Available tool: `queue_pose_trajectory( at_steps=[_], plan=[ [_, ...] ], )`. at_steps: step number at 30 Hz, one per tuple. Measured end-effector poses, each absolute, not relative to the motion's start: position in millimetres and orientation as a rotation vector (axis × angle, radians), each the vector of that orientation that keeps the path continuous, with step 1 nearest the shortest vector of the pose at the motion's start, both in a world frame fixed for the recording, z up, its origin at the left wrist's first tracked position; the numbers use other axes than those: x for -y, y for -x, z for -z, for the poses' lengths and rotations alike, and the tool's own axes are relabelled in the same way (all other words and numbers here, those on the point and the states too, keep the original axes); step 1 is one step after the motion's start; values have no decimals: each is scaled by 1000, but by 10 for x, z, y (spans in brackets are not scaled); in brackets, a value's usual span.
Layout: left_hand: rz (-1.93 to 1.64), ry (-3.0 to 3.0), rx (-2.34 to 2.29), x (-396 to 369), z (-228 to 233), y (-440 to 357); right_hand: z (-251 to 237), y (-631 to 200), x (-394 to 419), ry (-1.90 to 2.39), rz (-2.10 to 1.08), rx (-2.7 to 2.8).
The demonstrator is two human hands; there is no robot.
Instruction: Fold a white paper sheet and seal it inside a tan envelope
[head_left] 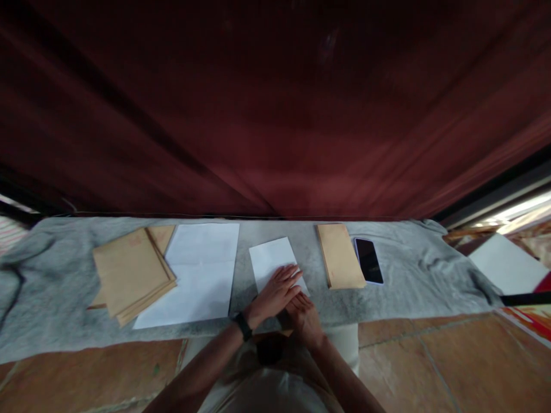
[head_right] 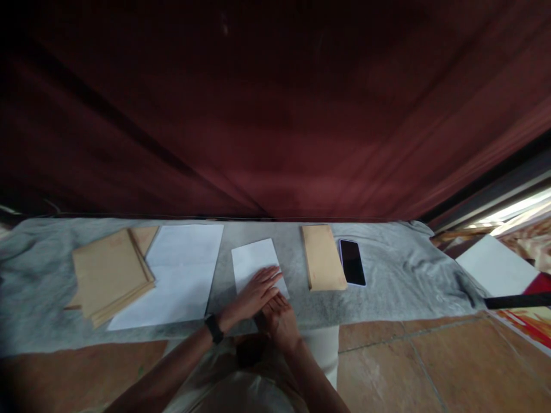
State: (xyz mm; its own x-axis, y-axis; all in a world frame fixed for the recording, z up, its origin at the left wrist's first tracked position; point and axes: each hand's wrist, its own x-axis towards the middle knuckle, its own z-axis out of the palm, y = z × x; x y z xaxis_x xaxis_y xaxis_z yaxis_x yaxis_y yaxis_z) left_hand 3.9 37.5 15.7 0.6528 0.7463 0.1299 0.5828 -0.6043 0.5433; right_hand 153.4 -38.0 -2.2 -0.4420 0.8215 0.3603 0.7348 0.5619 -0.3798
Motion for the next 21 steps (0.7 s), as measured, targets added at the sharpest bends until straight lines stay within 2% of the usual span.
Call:
queue_pose_trajectory(
  at_steps=[8, 15, 18, 21],
  plan=[
    [-342, -2649, -1010, -896, -45, 174, 149, -1558, 408, 1197, -187, 2286],
    [-351, -2650, -1339, -1376, -37, 458, 170, -1555, 427, 1205, -212, 2264],
    [-407, -2555, -1525, -1282, -107, 493, 152, -1539, 429, 1232, -208, 2244],
    [-558, -2501, -1525, -839, -185, 481, 93, -1536, 410, 1260, -208, 2243]
  ],
)
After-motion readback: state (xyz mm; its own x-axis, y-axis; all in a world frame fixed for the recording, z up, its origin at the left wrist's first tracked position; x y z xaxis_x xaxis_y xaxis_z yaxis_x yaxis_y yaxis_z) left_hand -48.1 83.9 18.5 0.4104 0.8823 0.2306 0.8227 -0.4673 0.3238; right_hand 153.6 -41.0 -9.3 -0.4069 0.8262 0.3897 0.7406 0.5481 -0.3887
